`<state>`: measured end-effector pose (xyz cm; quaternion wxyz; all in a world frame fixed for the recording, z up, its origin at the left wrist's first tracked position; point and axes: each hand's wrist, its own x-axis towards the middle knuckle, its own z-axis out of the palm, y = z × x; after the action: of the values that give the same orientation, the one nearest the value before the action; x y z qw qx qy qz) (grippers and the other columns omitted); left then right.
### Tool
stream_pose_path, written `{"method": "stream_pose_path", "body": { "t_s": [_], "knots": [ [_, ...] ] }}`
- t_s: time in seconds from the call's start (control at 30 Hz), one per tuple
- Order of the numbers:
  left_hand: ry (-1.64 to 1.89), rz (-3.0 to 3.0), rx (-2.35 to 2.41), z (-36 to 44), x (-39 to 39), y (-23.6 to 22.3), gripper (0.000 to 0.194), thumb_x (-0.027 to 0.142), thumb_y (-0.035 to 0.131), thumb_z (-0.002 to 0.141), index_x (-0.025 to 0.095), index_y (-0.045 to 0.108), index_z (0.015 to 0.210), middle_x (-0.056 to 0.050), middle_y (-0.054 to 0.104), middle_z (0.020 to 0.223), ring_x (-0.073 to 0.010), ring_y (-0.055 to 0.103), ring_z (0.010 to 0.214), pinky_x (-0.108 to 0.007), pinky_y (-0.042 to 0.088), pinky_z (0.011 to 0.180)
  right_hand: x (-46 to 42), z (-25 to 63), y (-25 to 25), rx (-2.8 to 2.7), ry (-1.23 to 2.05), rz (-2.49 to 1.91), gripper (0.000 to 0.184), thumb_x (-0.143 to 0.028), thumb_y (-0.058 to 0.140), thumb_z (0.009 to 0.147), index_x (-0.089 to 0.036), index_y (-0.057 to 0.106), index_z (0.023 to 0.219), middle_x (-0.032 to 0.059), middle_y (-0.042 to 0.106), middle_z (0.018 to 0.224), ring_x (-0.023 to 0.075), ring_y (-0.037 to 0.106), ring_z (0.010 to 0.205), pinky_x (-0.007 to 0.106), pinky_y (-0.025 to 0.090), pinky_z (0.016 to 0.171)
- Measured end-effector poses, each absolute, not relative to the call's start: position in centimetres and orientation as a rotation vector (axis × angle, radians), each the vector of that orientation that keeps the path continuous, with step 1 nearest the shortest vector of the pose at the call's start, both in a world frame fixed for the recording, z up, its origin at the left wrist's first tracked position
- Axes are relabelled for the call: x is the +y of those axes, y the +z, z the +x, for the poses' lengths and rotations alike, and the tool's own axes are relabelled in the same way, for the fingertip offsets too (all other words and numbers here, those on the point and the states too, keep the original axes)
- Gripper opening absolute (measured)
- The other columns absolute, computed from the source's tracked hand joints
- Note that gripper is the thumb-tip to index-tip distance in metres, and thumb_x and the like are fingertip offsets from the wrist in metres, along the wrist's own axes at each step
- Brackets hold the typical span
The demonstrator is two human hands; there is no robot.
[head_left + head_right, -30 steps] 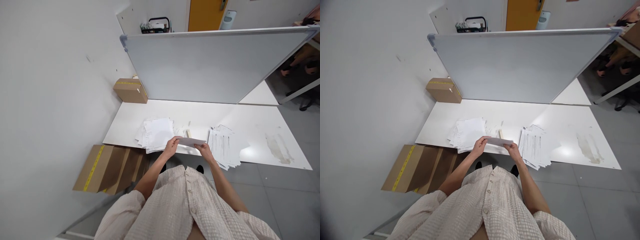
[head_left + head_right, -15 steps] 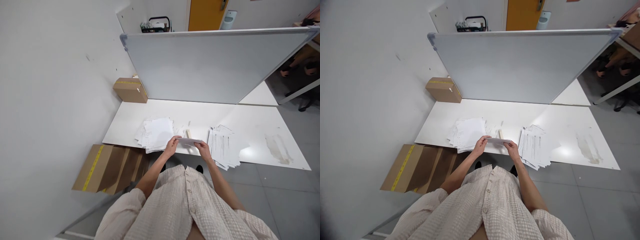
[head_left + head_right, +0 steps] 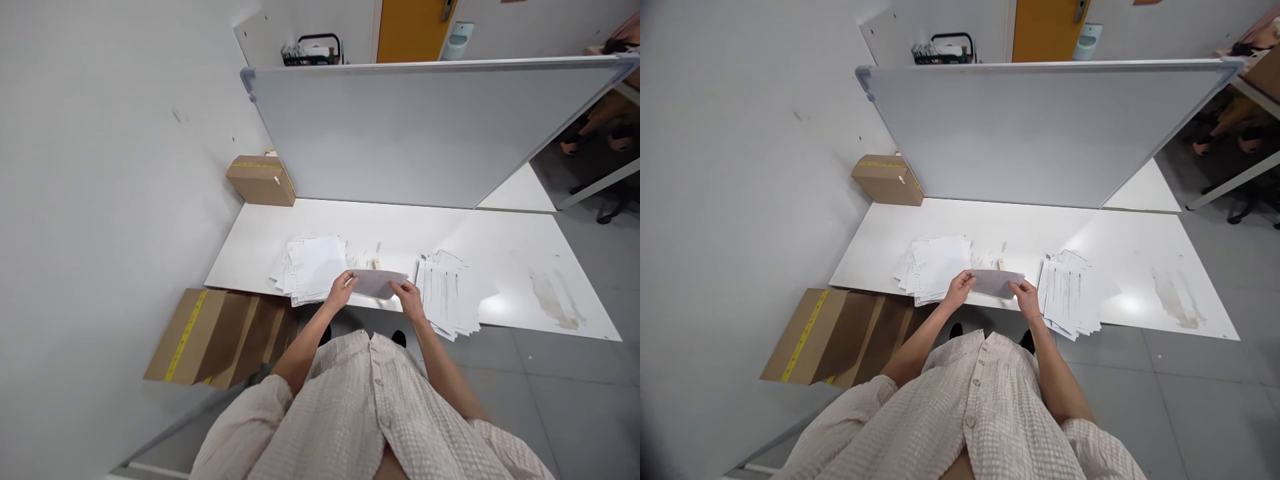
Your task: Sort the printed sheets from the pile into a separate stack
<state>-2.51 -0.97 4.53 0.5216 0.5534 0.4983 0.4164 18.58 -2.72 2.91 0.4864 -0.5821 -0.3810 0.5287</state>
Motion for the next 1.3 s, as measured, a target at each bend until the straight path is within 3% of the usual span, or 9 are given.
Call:
{"method": "stream_pose_path", "body": {
  "t_s": [0.13,0.33,0.53,0.73,0.93,1.13,1.3],
  "knots": [
    [0.900,1.225,1.159,-2.8,-1.1,3.8,0.038,0.039,0.059,0.068,0.013,0.056,0.096,-0.007,0.061,0.092,-0.0165,0.054,0.085,-0.027,0.041,0.076,-2.8,18.2,3.6,-0.680,1.390,-1.320,0.028,-0.037,0.065,0.062,-0.020,0.062,0.084,0.0037,0.065,0.088,0.0198,0.057,0.081,0.034,0.047,0.068],
    [0.721,1.266,1.264,-3.7,-1.3,3.8,0.037,0.046,0.051,0.071,0.011,0.060,0.080,0.000,0.059,0.067,-0.0138,0.052,0.064,-0.024,0.040,0.060,-3.2,19.0,4.5,-0.645,1.415,-1.276,0.030,-0.037,0.066,0.061,-0.021,0.060,0.087,0.0045,0.063,0.093,0.0199,0.057,0.084,0.036,0.048,0.070],
    [0.484,1.877,1.458,-4.7,-0.5,7.3,0.030,0.039,0.040,0.081,0.019,0.063,0.079,0.000,0.062,0.073,-0.0147,0.053,0.070,-0.023,0.036,0.063,-2.7,22.6,6.5,-1.217,1.138,-1.466,0.047,-0.039,0.065,0.062,-0.024,0.055,0.105,0.0058,0.062,0.099,0.0220,0.054,0.095,0.037,0.043,0.080],
    [0.266,2.241,1.406,-3.1,-0.5,8.9,0.025,0.027,0.039,0.083,0.024,0.063,0.085,0.000,0.065,0.086,-0.0160,0.055,0.084,-0.027,0.035,0.077,-2.5,23.0,6.8,-1.852,1.129,-1.561,0.023,-0.036,0.055,0.071,-0.027,0.066,0.088,0.0023,0.066,0.091,0.0225,0.059,0.084,0.033,0.046,0.073],
    [0.420,1.898,1.570,-4.0,-0.3,6.6,0.020,0.033,0.052,0.074,0.026,0.063,0.088,0.002,0.065,0.087,-0.0154,0.056,0.082,-0.024,0.039,0.072,-3.6,22.8,2.9,-1.782,1.009,-1.584,0.021,-0.026,0.056,0.068,-0.026,0.068,0.084,0.0015,0.067,0.088,0.0249,0.061,0.086,0.036,0.046,0.077],
    [0.624,1.603,1.510,-5.1,0.1,3.8,0.022,0.035,0.055,0.069,0.019,0.067,0.077,0.001,0.060,0.065,-0.0126,0.052,0.061,-0.023,0.041,0.062,-4.4,23.0,0.9,-1.409,1.119,-1.604,0.013,-0.032,0.061,0.064,-0.027,0.070,0.074,-0.0005,0.068,0.085,0.0255,0.061,0.086,0.038,0.045,0.079],
    [0.674,1.484,1.471,-4.8,0.2,1.8,0.024,0.029,0.054,0.069,0.018,0.067,0.086,-0.001,0.064,0.072,-0.0135,0.054,0.065,-0.024,0.042,0.065,-4.6,22.7,-0.3,-1.291,1.181,-1.651,0.018,-0.035,0.062,0.062,-0.026,0.069,0.075,0.0010,0.068,0.085,0.0249,0.060,0.087,0.039,0.044,0.079]
  ]
}}
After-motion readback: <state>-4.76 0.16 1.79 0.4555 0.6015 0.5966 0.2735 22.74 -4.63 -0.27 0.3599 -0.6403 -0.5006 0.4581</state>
